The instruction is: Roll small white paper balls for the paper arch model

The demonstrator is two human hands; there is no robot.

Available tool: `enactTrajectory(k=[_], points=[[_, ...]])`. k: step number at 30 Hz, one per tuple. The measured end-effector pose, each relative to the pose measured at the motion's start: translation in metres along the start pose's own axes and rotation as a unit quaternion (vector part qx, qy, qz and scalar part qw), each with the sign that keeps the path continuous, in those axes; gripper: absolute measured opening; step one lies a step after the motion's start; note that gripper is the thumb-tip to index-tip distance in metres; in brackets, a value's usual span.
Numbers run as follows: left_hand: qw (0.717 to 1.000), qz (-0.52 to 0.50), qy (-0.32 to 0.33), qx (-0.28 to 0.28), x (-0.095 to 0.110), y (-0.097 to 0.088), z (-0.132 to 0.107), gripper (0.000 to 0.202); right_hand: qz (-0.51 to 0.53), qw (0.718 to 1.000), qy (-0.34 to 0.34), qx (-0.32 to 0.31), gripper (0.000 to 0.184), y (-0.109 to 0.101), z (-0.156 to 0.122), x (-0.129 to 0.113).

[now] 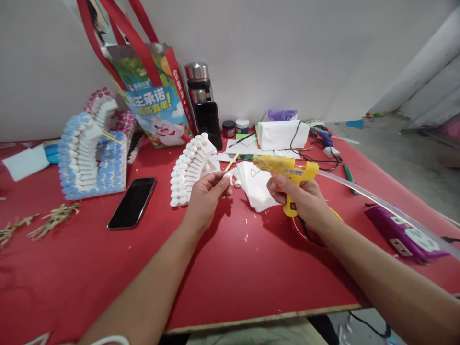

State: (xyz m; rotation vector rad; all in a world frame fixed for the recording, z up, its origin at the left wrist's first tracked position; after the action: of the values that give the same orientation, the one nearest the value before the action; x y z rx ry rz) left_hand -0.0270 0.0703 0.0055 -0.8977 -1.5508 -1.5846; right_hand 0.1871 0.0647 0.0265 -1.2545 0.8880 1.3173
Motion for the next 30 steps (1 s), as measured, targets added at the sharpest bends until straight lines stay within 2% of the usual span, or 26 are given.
enactTrajectory(k=[9, 23, 30], points=[[0.998, 0.056, 0.022, -0.022, -0.005, 0.000, -0.001, 0.021, -0.105, 0.992, 0.026, -0.072, 0.042, 0.004, -0.010, 0.018], [0.995, 0.090, 0.033, -0.013, 0.003, 0.008, -0.006, 0.023, -0.140, 0.987, -0.004, -0.077, 0.034, 0.005, -0.009, 0.020], [0.997, 0.074, 0.029, -0.012, 0.001, 0.008, -0.005, 0.021, -0.144, 0.986, -0.036, -0.082, 0.041, 0.008, -0.010, 0.013]])
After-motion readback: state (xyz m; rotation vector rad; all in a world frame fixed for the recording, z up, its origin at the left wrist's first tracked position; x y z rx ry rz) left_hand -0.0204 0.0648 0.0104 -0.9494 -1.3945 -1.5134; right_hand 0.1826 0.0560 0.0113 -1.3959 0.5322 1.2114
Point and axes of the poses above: each hand's wrist, its own z-axis towards the middle knuckle, its own y-axis out of the palm, x = y × z, the point moved 5 cm from there along z, towards the middle knuckle, and after that the axes turned 14 degrees about -z, right-handed, at the moved point
